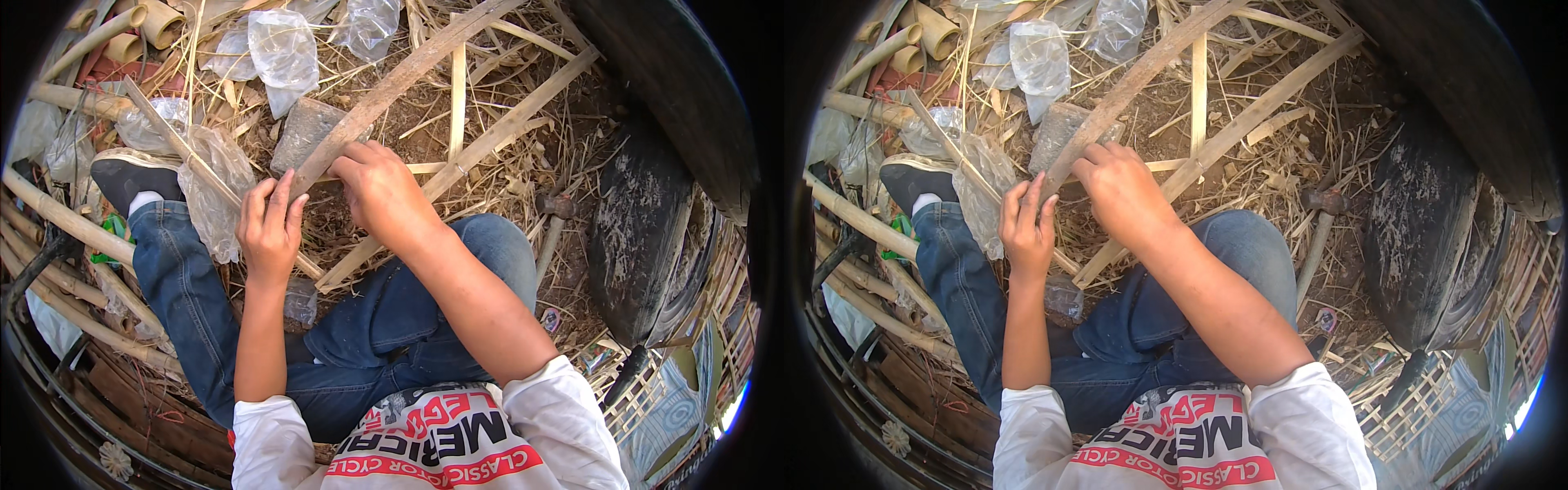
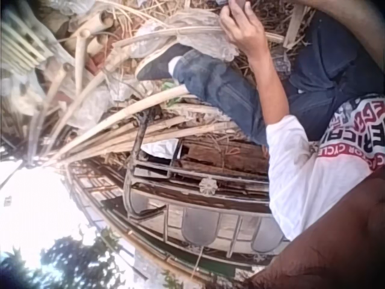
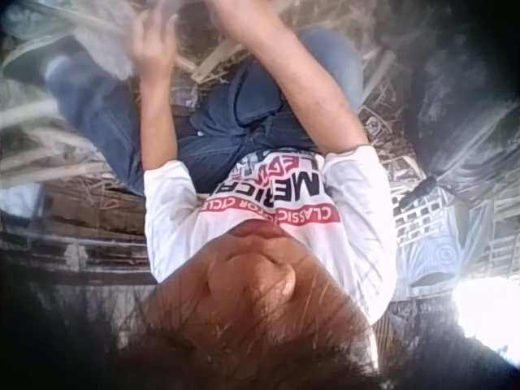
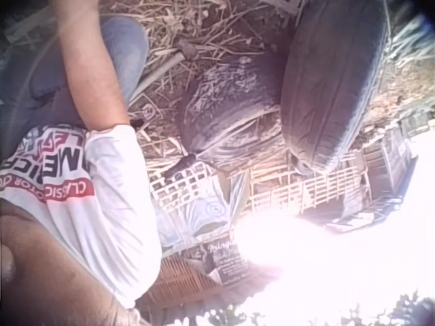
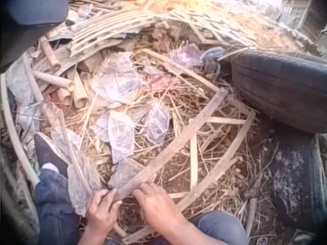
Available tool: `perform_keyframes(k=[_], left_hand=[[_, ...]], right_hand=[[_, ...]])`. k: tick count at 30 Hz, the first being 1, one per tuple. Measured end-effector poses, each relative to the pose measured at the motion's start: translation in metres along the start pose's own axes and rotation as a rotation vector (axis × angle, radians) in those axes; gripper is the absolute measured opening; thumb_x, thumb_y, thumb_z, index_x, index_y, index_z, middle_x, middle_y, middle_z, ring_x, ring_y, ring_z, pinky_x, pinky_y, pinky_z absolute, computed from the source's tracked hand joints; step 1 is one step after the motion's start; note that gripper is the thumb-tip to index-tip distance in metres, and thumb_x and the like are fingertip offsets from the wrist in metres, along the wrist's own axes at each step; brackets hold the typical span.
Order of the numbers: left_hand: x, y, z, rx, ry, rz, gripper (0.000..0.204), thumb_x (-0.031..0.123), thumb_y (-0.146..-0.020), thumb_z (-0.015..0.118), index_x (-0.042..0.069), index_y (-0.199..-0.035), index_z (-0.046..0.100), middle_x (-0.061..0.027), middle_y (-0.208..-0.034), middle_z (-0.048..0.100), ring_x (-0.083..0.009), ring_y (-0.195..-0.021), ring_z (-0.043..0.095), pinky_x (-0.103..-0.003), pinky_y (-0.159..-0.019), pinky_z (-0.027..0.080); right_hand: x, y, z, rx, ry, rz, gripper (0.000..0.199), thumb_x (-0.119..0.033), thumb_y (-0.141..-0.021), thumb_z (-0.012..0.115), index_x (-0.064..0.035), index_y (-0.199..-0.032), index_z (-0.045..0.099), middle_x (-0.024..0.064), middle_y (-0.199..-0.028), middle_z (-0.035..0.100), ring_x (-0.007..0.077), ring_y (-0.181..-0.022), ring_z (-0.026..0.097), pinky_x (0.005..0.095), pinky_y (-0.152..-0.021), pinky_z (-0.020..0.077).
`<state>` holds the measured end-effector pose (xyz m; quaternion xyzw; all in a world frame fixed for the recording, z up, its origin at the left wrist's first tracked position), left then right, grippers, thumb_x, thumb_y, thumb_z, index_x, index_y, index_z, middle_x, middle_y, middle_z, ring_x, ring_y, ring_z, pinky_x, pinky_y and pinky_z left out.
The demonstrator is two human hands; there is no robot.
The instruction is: The person prepares bamboo strips by using a hammer to flatten and soften them against a stone surface while sitting on the ground.
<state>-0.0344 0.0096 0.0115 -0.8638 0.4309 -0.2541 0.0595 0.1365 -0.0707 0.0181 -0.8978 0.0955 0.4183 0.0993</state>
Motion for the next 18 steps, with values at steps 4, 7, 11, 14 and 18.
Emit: perform_keyframes(k=[4, 7, 11, 14, 18], left_hand=[[0.0008, 0.0, 0.0006, -0.002, 0.004, 0.003, 0.032, 0.012, -0.082, 0.075, 0.005, -0.113, 0.07, -0.0105, -0.097, 0.059, -0.0287, -0.085, 0.061, -0.04, -0.072, 0.052], [-0.0001, 0.0015, 0.0028, 0.0, -0.001, 0.001, 0.032, 0.012, -0.082, 0.075, 0.005, -0.113, 0.07, -0.0104, -0.097, 0.059, -0.0287, -0.085, 0.061, -0.04, -0.072, 0.052], [0.0009, 0.0017, 0.0041, -0.01, 0.024, -0.013, 0.032, 0.011, -0.084, 0.073, 0.003, -0.114, 0.069, -0.012, -0.099, 0.06, -0.0301, -0.086, 0.062, -0.04, -0.075, 0.051], [0.0016, 0.0012, 0.0046, -0.001, 0.011, -0.006, 0.032, 0.012, -0.083, 0.074, 0.004, -0.114, 0.069, -0.0113, -0.098, 0.06, -0.0297, -0.086, 0.061, -0.041, -0.074, 0.051], [0.0037, 0.001, 0.0064, -0.004, 0.004, -0.014, 0.032, 0.015, -0.083, 0.074, 0.005, -0.114, 0.069, -0.0107, -0.098, 0.06, -0.0296, -0.086, 0.061, -0.041, -0.073, 0.051]], right_hand=[[0.0006, 0.0006, -0.0001, 0.011, -0.014, 0.025, 0.017, 0.005, -0.07, 0.058, -0.0016, -0.085, 0.062, 0.0135, -0.09, 0.061, 0.0331, -0.091, 0.059, 0.0424, -0.083, 0.049], [0.0003, 0.0004, -0.0008, 0.012, -0.015, 0.036, 0.018, 0.006, -0.069, 0.059, -0.0014, -0.085, 0.063, 0.0138, -0.09, 0.061, 0.0333, -0.091, 0.059, 0.0425, -0.083, 0.049], [0.0026, 0.0015, 0.0001, 0.031, -0.021, 0.042, 0.019, 0.006, -0.069, 0.059, -0.0013, -0.086, 0.063, 0.0143, -0.09, 0.061, 0.0335, -0.091, 0.059, 0.0424, -0.084, 0.0488], [0.0042, 0.0017, 0.0007, 0.043, -0.037, 0.038, 0.02, 0.006, -0.068, 0.06, -0.0006, -0.087, 0.063, 0.015, -0.091, 0.061, 0.0341, -0.091, 0.06, 0.0425, -0.084, 0.0492], [0.0064, 0.0026, -0.0007, 0.088, -0.062, 0.077, 0.023, 0.007, -0.068, 0.06, 0.0011, -0.09, 0.064, 0.0166, -0.092, 0.062, 0.0359, -0.09, 0.061, 0.0431, -0.082, 0.0504]])
Point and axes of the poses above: each hand's wrist, its own y-axis away from the middle knuckle, its own z-axis out of the palm, x = y × z, the point moved 1 cm from there along -y, towards the middle knuckle
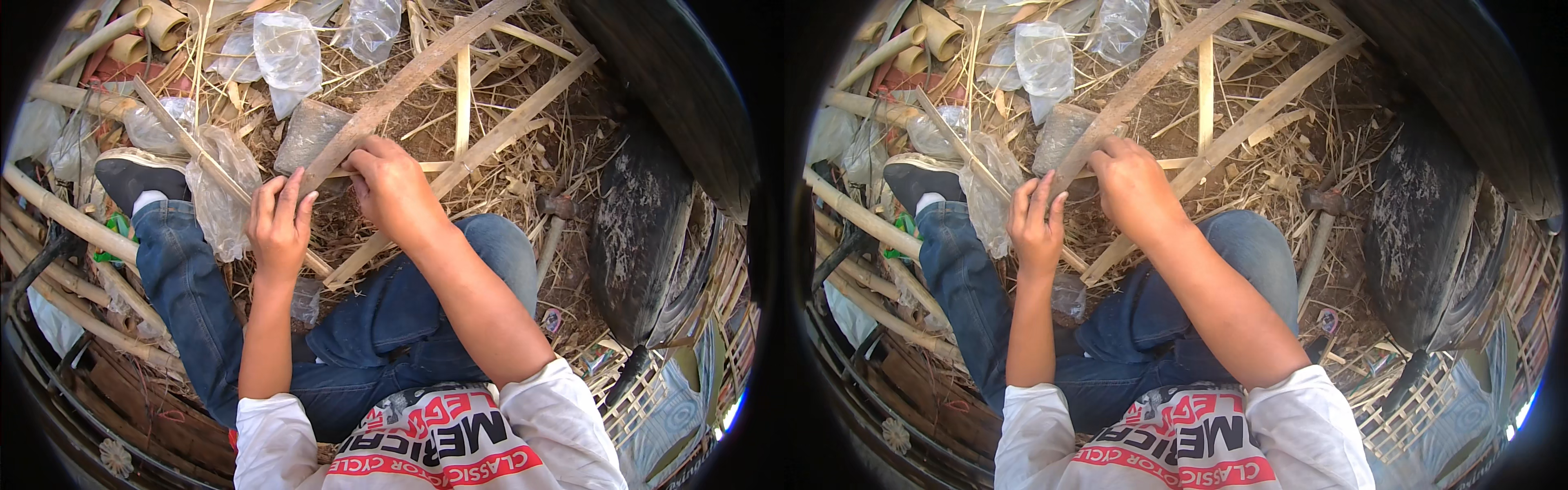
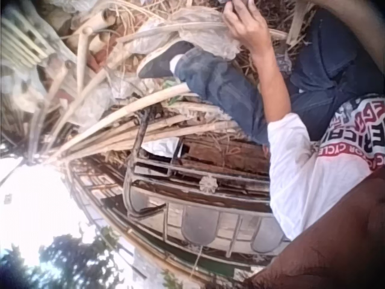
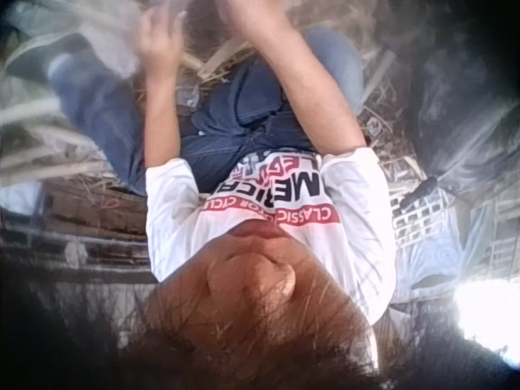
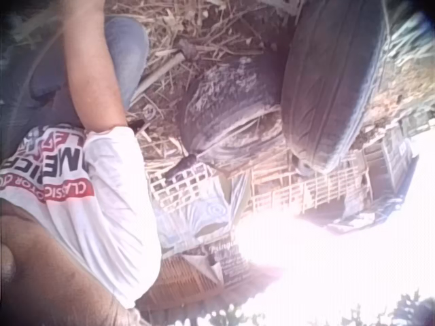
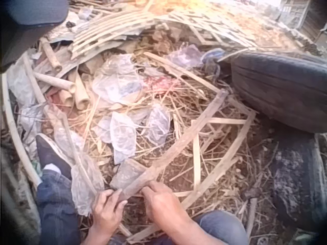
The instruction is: The person prepares bamboo strips by using a hammer to flatten and soften them against a stone surface while sitting on the ground.
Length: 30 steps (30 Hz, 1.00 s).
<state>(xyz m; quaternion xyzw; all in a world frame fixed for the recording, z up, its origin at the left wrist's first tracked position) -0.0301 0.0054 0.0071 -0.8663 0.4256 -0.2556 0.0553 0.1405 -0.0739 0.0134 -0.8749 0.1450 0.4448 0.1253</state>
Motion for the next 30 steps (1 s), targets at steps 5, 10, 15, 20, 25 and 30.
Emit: perform_keyframes(k=[5, 10, 15, 20, 25, 30], left_hand=[[0.003, -0.001, 0.002, 0.005, 0.012, 0.0, 0.032, 0.016, -0.084, 0.074, 0.006, -0.114, 0.069, -0.0107, -0.099, 0.06, -0.0299, -0.086, 0.061, -0.041, -0.073, 0.051], [0.007, -0.002, 0.003, -0.001, 0.001, -0.006, 0.033, 0.016, -0.085, 0.074, 0.006, -0.115, 0.068, -0.011, -0.099, 0.06, -0.0302, -0.087, 0.061, -0.041, -0.073, 0.051], [0.008, -0.001, 0.003, -0.008, -0.015, -0.014, 0.033, 0.017, -0.085, 0.073, 0.007, -0.116, 0.068, -0.0114, -0.1, 0.06, -0.0308, -0.088, 0.061, -0.042, -0.073, 0.051], [0.016, -0.003, 0.008, 0.003, -0.041, -0.018, 0.032, 0.017, -0.086, 0.073, 0.007, -0.116, 0.068, -0.0116, -0.1, 0.06, -0.0311, -0.088, 0.061, -0.042, -0.074, 0.051], [0.017, -0.001, 0.008, -0.004, -0.058, -0.036, 0.032, 0.017, -0.085, 0.073, 0.007, -0.115, 0.068, -0.0118, -0.098, 0.059, -0.0316, -0.088, 0.061, -0.042, -0.075, 0.051], [0.016, -0.003, 0.005, 0.008, -0.063, -0.054, 0.031, 0.016, -0.085, 0.073, 0.006, -0.114, 0.068, -0.0123, -0.098, 0.058, -0.0311, -0.088, 0.061, -0.041, -0.075, 0.052]], right_hand=[[0.0, -0.001, -0.005, 0.001, 0.013, 0.027, 0.02, 0.008, -0.07, 0.061, 0.0016, -0.089, 0.064, 0.0178, -0.09, 0.061, 0.0372, -0.089, 0.061, 0.0441, -0.081, 0.0508], [0.001, -0.001, -0.007, 0.004, 0.021, 0.037, 0.016, 0.007, -0.072, 0.061, 0.002, -0.087, 0.064, 0.018, -0.088, 0.061, 0.0375, -0.088, 0.061, 0.0444, -0.081, 0.0508], [0.005, -0.001, -0.004, 0.024, -0.005, 0.067, 0.014, 0.005, -0.072, 0.066, 0.0011, -0.085, 0.064, 0.0168, -0.088, 0.062, 0.0377, -0.087, 0.062, 0.0442, -0.078, 0.0515], [0.015, 0.001, -0.004, 0.062, -0.027, 0.078, 0.013, 0.005, -0.072, 0.068, 0.0006, -0.084, 0.065, 0.0168, -0.087, 0.062, 0.0386, -0.086, 0.062, 0.0438, -0.077, 0.0518], [0.011, -0.001, -0.005, 0.088, -0.075, 0.073, 0.015, 0.009, -0.071, 0.058, 0.0023, -0.084, 0.062, 0.0204, -0.085, 0.062, 0.0403, -0.085, 0.061, 0.0458, -0.079, 0.0511], [0.013, -0.003, 0.0, 0.158, -0.002, 0.065, 0.014, 0.004, -0.067, 0.07, -0.0012, -0.079, 0.063, 0.0163, -0.079, 0.063, 0.0387, -0.076, 0.063, 0.0439, -0.073, 0.0516]])
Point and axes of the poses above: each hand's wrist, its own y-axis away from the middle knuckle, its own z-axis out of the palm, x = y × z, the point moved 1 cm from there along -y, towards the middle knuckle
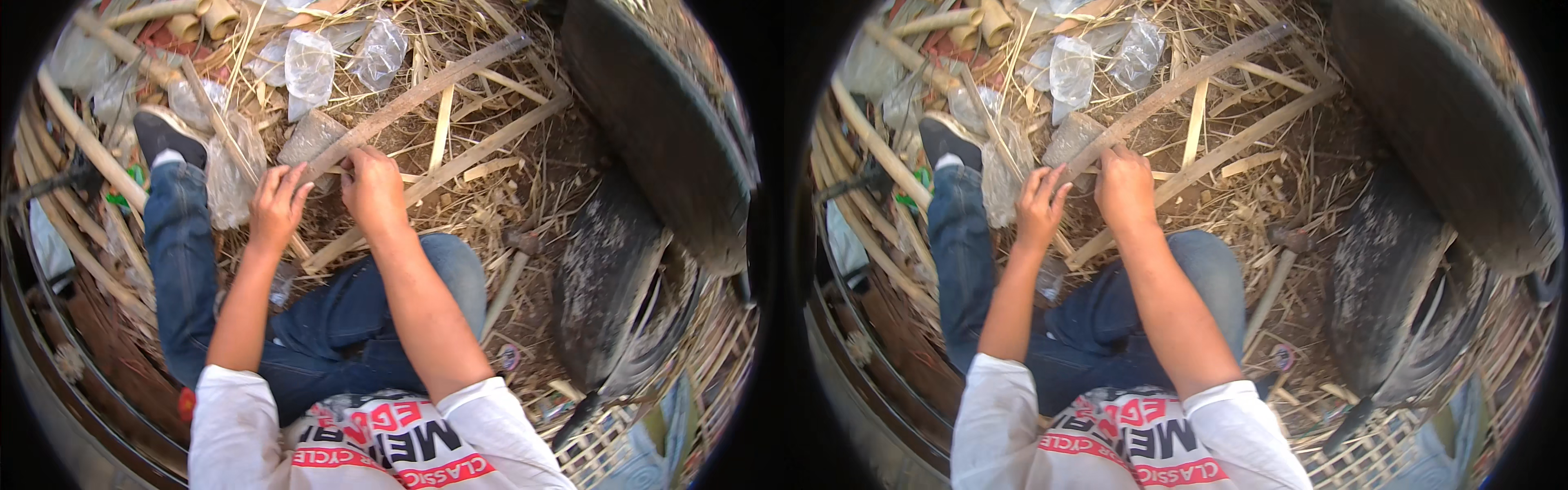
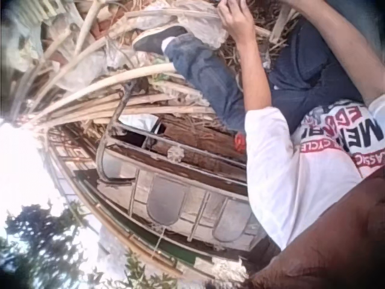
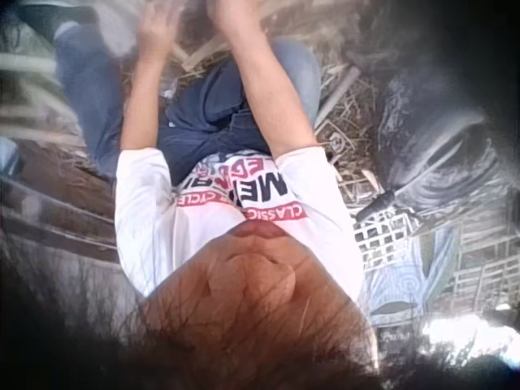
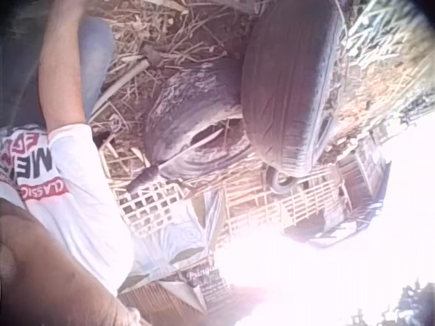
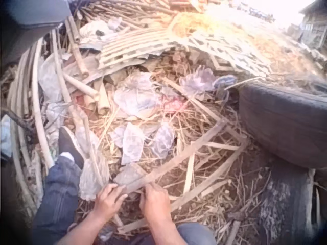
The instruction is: The person prepares bamboo strips by using a hammer to flatten and soften them against a stone surface while sitting on the ground.
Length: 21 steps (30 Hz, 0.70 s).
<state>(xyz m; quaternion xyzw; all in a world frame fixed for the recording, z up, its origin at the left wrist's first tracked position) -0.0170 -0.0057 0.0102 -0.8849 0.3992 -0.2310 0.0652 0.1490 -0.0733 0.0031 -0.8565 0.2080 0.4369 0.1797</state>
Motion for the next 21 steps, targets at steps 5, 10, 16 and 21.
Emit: perform_keyframes(k=[5, 10, 16, 21], left_hand=[[-0.003, -0.003, -0.004, -0.04, 0.025, -0.025, 0.033, 0.018, -0.085, 0.072, 0.007, -0.116, 0.067, -0.0114, -0.098, 0.059, -0.0314, -0.09, 0.061, -0.042, -0.075, 0.052], [-0.004, 0.008, -0.004, -0.043, 0.006, -0.05, 0.035, 0.015, -0.085, 0.071, 0.007, -0.118, 0.065, -0.0116, -0.102, 0.059, -0.0327, -0.092, 0.061, -0.042, -0.077, 0.051], [0.001, 0.006, -0.004, -0.062, 0.008, -0.062, 0.035, 0.012, -0.083, 0.071, 0.007, -0.118, 0.066, -0.012, -0.103, 0.058, -0.0335, -0.095, 0.06, -0.043, -0.081, 0.05], [0.001, 0.004, -0.002, -0.071, -0.036, -0.047, 0.034, 0.015, -0.084, 0.071, 0.006, -0.116, 0.066, -0.0103, -0.103, 0.059, -0.0317, -0.098, 0.06, -0.042, -0.082, 0.051]], right_hand=[[-0.011, 0.0, -0.016, -0.103, 0.182, 0.017, 0.02, -0.002, -0.07, 0.071, -0.0054, -0.088, 0.065, 0.0127, -0.089, 0.066, 0.0329, -0.091, 0.062, 0.0452, -0.084, 0.0454], [-0.017, 0.005, -0.053, -0.181, 0.155, 0.02, 0.024, -0.006, -0.073, 0.072, -0.0063, -0.096, 0.066, 0.012, -0.094, 0.065, 0.0318, -0.096, 0.061, 0.0437, -0.088, 0.0435], [-0.009, 0.024, -0.078, -0.182, 0.227, -0.093, 0.031, -0.011, -0.075, 0.074, -0.0037, -0.104, 0.066, 0.0122, -0.102, 0.064, 0.0311, -0.105, 0.056, 0.0455, -0.092, 0.0406], [-0.007, 0.01, -0.056, -0.249, 0.294, -0.131, 0.031, -0.009, -0.076, 0.07, -0.003, -0.107, 0.064, 0.0127, -0.099, 0.063, 0.0307, -0.101, 0.057, 0.0464, -0.093, 0.04]])
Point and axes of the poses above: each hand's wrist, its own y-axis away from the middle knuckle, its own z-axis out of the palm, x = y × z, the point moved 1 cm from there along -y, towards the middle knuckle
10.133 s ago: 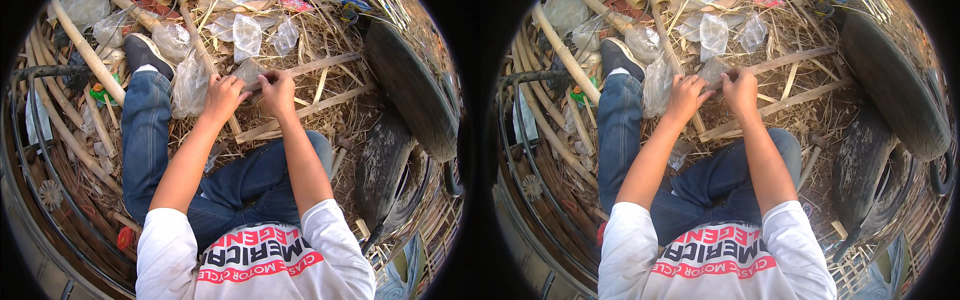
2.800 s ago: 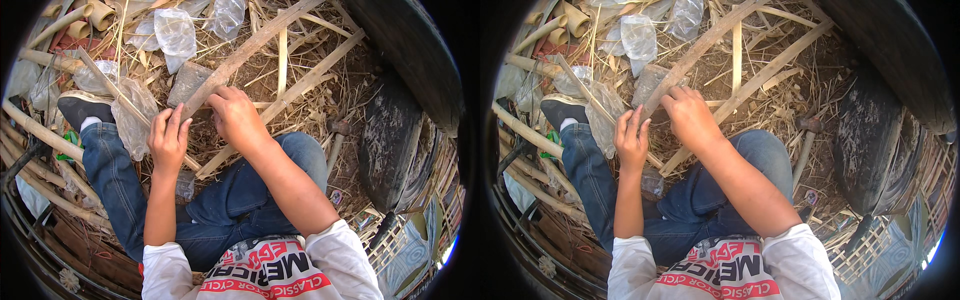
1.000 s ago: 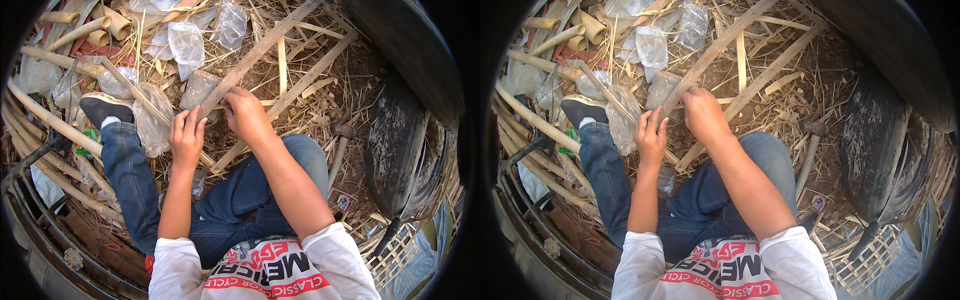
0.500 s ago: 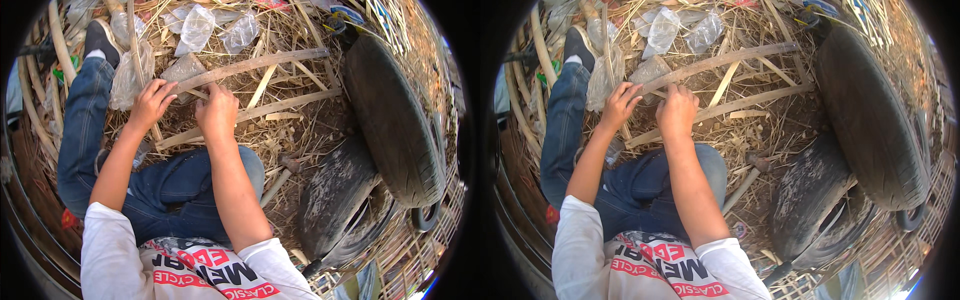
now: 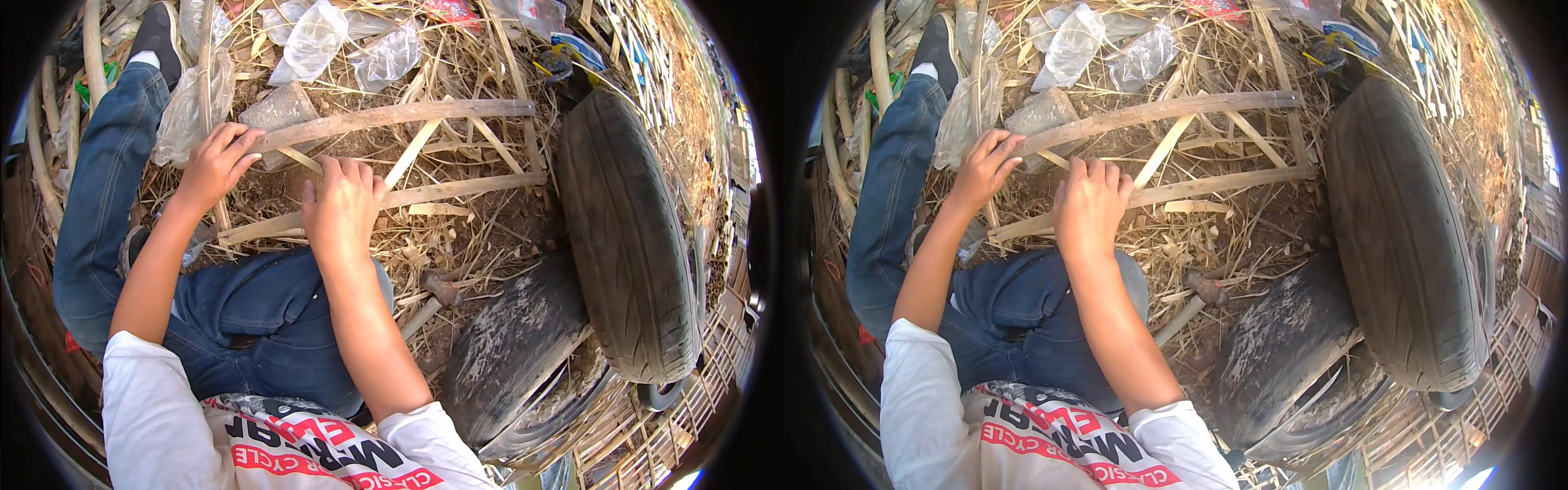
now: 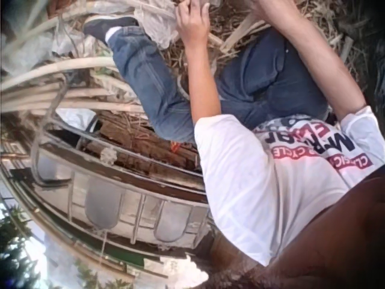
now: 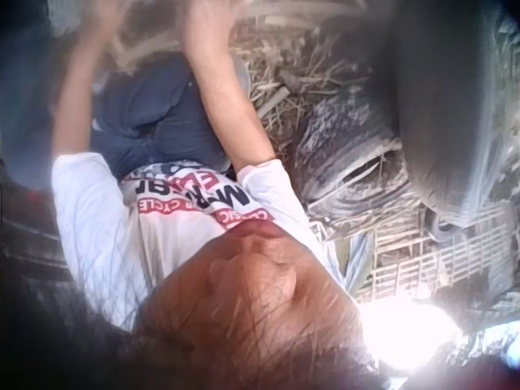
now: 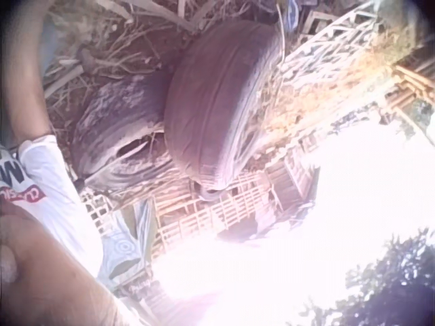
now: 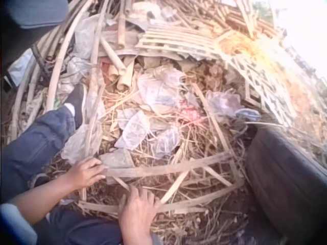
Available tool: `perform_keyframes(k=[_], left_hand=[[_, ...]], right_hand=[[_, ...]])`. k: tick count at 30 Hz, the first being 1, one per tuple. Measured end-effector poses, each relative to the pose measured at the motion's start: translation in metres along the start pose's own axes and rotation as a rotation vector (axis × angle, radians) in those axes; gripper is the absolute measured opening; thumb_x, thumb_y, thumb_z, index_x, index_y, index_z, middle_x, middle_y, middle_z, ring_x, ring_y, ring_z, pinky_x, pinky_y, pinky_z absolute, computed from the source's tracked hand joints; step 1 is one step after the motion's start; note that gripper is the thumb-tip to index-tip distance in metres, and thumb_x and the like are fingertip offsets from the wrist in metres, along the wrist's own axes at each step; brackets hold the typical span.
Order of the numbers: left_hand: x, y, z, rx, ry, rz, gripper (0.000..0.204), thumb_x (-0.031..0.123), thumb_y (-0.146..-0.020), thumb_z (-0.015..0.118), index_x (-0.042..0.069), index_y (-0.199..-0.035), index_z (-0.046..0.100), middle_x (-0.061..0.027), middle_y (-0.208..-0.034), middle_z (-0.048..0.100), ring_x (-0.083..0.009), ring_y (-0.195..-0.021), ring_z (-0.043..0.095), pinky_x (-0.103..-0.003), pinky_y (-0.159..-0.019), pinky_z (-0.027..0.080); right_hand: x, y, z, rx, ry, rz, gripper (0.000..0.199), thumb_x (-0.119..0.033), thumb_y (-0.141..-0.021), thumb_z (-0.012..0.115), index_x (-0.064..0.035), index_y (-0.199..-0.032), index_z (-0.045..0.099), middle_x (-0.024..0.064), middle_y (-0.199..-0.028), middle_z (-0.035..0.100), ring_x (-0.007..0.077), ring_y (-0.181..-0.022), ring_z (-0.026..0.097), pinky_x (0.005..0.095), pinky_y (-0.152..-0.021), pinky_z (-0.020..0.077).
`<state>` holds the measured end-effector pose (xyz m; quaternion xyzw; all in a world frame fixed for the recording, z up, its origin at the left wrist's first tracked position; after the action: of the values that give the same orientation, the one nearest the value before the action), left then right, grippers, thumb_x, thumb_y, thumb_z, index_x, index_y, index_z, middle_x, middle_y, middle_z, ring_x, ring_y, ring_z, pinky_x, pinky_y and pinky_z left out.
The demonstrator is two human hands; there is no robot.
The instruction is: The person prepares bamboo strips by using a hammer to flatten and soften them against a stone surface while sitting on the ground.
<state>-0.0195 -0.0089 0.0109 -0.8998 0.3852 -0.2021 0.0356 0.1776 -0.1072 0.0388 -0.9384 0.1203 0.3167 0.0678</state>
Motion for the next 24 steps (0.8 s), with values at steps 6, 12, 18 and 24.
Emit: perform_keyframes(k=[6, 12, 18, 24], left_hand=[[0.0, 0.001, -0.003, -0.046, 0.022, -0.036, 0.036, 0.009, -0.081, 0.073, 0.003, -0.116, 0.066, -0.0134, -0.105, 0.058, -0.0345, -0.097, 0.059, -0.043, -0.082, 0.05], [0.002, 0.0, -0.005, -0.025, 0.055, -0.054, 0.036, 0.01, -0.08, 0.074, 0.004, -0.115, 0.067, -0.012, -0.103, 0.06, -0.033, -0.095, 0.06, -0.043, -0.081, 0.05], [0.0, -0.001, -0.002, 0.019, 0.087, -0.048, 0.037, 0.015, -0.08, 0.074, 0.008, -0.116, 0.068, -0.0085, -0.102, 0.062, -0.0299, -0.093, 0.06, -0.04, -0.079, 0.051], [0.001, 0.003, -0.002, 0.044, 0.104, -0.079, 0.035, 0.017, -0.081, 0.074, 0.01, -0.115, 0.069, -0.0064, -0.101, 0.061, -0.028, -0.092, 0.06, -0.04, -0.079, 0.052]], right_hand=[[-0.004, -0.007, 0.021, -0.005, -0.029, -0.004, 0.021, -0.004, -0.08, 0.061, -0.0035, -0.102, 0.065, 0.0133, -0.095, 0.064, 0.031, -0.095, 0.059, 0.0436, -0.088, 0.0435], [-0.004, -0.015, 0.024, -0.049, -0.046, -0.02, 0.017, -0.007, -0.079, 0.066, -0.0045, -0.096, 0.064, 0.013, -0.088, 0.064, 0.032, -0.088, 0.062, 0.0438, -0.079, 0.0477], [-0.007, -0.021, 0.028, -0.024, -0.109, 0.02, 0.017, -0.006, -0.079, 0.069, -0.0027, -0.095, 0.064, 0.0162, -0.086, 0.065, 0.0352, -0.084, 0.064, 0.0447, -0.078, 0.0515], [-0.008, -0.02, 0.033, -0.034, -0.098, 0.046, 0.014, -0.008, -0.08, 0.07, -0.0022, -0.092, 0.065, 0.0167, -0.088, 0.068, 0.0364, -0.084, 0.065, 0.0445, -0.076, 0.053]])
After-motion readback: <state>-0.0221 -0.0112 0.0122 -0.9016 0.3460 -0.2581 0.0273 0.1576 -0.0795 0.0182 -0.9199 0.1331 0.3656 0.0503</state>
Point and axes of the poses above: each hand's wrist, its own y-axis away from the middle knuckle, its own z-axis out of the palm, x = y × z, the point moved 1 cm from there along -y, towards the middle knuckle
